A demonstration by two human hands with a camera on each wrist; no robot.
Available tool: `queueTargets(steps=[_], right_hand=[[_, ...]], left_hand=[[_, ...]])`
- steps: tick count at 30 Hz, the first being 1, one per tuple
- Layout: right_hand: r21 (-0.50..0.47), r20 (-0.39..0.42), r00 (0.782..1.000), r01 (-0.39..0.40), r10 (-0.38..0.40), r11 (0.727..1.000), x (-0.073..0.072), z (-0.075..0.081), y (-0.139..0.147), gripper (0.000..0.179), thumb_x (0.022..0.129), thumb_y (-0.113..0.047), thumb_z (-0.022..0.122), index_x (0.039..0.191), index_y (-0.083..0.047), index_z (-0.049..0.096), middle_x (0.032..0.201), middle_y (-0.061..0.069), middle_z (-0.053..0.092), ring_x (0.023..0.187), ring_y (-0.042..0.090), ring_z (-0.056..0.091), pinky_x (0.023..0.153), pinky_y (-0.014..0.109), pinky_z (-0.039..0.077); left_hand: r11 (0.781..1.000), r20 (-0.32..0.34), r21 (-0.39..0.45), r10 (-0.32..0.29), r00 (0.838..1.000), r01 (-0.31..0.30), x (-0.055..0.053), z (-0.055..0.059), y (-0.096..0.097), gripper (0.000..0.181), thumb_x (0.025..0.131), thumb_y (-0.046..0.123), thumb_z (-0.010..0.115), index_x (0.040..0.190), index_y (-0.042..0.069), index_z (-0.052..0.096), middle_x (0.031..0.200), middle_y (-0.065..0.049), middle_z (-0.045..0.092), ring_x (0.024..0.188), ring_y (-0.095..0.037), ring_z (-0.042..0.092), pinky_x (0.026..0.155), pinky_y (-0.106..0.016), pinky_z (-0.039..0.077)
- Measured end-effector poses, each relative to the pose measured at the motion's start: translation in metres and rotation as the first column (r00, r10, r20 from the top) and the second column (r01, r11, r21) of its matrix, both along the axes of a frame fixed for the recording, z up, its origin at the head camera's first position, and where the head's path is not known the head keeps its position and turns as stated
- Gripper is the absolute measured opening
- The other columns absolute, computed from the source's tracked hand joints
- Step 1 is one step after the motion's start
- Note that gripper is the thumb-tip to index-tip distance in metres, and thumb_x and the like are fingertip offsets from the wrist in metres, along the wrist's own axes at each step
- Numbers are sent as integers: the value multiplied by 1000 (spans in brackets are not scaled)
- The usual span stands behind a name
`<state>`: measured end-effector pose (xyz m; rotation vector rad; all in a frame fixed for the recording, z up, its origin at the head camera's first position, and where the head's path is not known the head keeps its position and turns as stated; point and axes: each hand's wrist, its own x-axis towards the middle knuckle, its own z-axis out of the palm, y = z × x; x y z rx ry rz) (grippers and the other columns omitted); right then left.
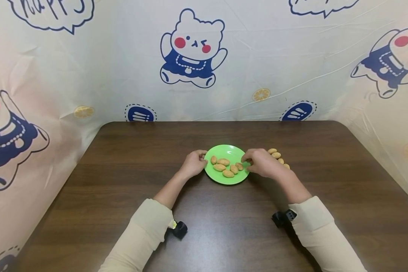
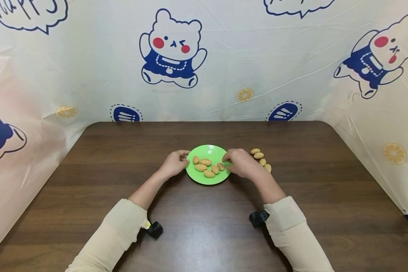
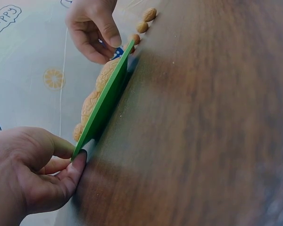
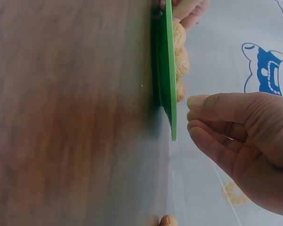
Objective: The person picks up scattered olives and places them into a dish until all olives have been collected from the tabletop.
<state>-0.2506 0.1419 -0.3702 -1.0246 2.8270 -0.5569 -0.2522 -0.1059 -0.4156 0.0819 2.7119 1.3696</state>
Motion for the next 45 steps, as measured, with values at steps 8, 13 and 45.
queueTargets(steps=[8, 13, 45], right_hand=[[-8, -23, 999, 38, -38, 999, -1, 2, 10, 22, 77, -1, 71, 98, 2, 67, 94, 11, 63, 84, 25, 60, 73, 36, 50], [-40, -16, 996, 83, -84, 996, -1, 5, 19, 23, 75, 2, 69, 98, 2, 68, 93, 10, 63, 85, 25, 59, 73, 37, 50], [-4, 25, 948, 318, -318, 948, -33, 9, 70, 31, 83, 1, 59, 113, 8, 60, 108, 23, 58, 97, 35, 54, 82, 48, 44]], left_hand=[[1000, -6, -1, 3, 1000, -3, 1, 2, 1, 35, 88, 2, 55, 123, -3, 55, 95, -8, 54, 86, -17, 50, 73, -27, 42], [1000, -4, 0, 3, 1000, -3, 1, 1, 1, 36, 88, 2, 55, 124, -3, 55, 96, -8, 55, 85, -16, 50, 72, -27, 42], [1000, 21, 17, 1, 1000, -1, 0, 0, 0, 37, 89, 3, 54, 126, -1, 54, 93, -6, 52, 81, -15, 47, 67, -25, 39]])
